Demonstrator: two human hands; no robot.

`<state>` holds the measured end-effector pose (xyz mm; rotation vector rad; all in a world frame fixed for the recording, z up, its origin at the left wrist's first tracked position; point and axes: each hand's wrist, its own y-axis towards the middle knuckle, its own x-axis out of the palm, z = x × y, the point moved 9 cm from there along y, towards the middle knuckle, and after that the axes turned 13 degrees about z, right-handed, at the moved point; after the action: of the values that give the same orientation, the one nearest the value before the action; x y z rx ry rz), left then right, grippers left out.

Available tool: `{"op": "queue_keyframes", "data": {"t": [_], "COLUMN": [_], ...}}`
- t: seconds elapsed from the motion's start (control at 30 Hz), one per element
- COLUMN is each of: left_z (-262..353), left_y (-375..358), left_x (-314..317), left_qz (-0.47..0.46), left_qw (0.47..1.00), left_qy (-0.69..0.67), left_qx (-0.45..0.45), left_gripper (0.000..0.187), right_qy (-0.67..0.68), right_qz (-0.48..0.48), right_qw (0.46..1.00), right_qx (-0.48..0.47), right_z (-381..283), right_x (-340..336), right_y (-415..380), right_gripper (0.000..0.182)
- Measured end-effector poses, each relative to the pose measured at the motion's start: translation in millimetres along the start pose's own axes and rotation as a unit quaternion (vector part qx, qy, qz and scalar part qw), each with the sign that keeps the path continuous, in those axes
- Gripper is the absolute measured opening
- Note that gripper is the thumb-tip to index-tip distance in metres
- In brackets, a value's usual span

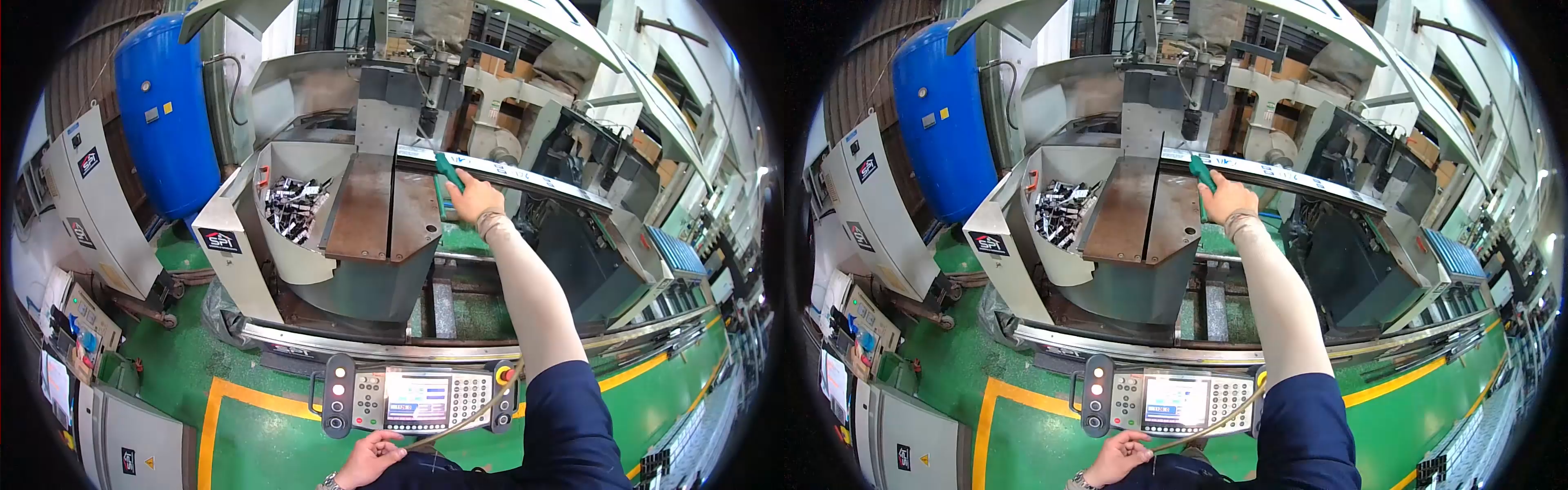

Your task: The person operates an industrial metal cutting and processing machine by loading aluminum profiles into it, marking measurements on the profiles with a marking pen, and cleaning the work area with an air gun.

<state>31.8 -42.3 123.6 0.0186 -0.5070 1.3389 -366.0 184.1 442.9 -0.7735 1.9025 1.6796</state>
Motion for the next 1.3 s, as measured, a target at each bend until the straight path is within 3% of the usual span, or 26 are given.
{"op": "queue_keyframes", "data": {"t": [0.03,0.07,0.1,0.17,0.2,0.27,0.3,0.37,0.47,0.5,0.6,0.73,0.8,0.93,1.03,1.1,1.3], "left_z": [7.6,23.1,32.5,23.9,20.0,20.0,20.7,27.3,25.2,24.2,23.7,8.5,11.4,21.3,23.0,16.6,-12.1], "left_y": [-5.3,-11.2,-10.1,-3.1,-0.9,7.4,12.5,18.1,26.9,33.3,40.2,60.4,70.4,96.5,111.8,116.2,125.6], "left_x": [-0.7,3.6,8.1,8.3,11.6,23.1,31.6,43.3,64.8,71.8,100.6,145.1,175.0,252.8,308.8,331.1,347.8], "left_qz": [0.018,0.031,0.039,0.035,0.021,-0.005,-0.023,-0.040,-0.067,-0.069,-0.063,-0.076,-0.084,-0.115,-0.146,-0.155,-0.150], "left_qw": [1.000,0.999,0.999,0.999,0.999,0.999,0.997,0.995,0.993,0.992,0.992,0.994,0.994,0.991,0.987,0.986,0.985], "left_qy": [-0.003,-0.005,-0.006,0.020,0.021,0.045,0.058,0.085,0.097,0.107,0.099,0.059,0.045,0.051,0.052,0.057,0.061], "left_qx": [-0.003,-0.005,-0.006,-0.009,-0.017,-0.030,-0.034,-0.039,-0.023,-0.007,-0.051,-0.055,-0.044,-0.045,-0.031,-0.035,-0.058], "left_gripper": [0.031,0.029,0.027,0.030,0.030,0.032,0.032,0.031,0.032,0.032,0.031,0.028,0.027,0.026,0.026,0.025,0.027], "right_qy": [-0.002,0.011,0.012,0.005,0.008,0.028,0.056,0.047,0.056,0.039,-0.008,-0.172,-0.191,-0.192,-0.185,-0.179,-0.159], "right_qz": [0.009,0.006,-0.030,-0.083,-0.061,0.022,0.030,-0.031,-0.050,-0.053,-0.190,-0.074,0.022,0.100,0.032,0.014,-0.023], "right_qw": [1.000,0.999,0.998,0.995,0.996,0.999,0.997,0.998,0.992,0.993,0.966,0.929,0.923,0.920,0.943,0.937,0.930], "right_qx": [-0.022,0.042,0.048,-0.052,-0.058,0.034,0.046,-0.016,0.105,0.101,0.175,0.319,0.333,0.328,0.276,0.299,0.329], "right_z": [3.5,6.0,4.5,-7.9,-4.2,22.8,36.3,56.8,130.9,164.2,252.8,418.1,486.7,556.5,607.9,625.9,649.6], "right_x": [3.4,-6.7,-7.6,-9.7,-14.9,-32.9,-33.9,-30.6,-40.9,-26.7,-34.7,-108.6,-146.8,-184.4,-154.0,-143.9,-112.0], "right_y": [-3.4,-6.2,-9.4,-20.5,-22.5,-18.7,-16.9,-24.1,-38.0,-41.4,-62.3,-40.9,-22.6,3.9,14.9,7.4,-26.2], "right_gripper": [0.050,0.050,0.054,0.055,0.055,0.049,0.051,0.052,0.053,0.054,0.057,0.053,0.052,0.053,0.055,0.055,0.058]}}
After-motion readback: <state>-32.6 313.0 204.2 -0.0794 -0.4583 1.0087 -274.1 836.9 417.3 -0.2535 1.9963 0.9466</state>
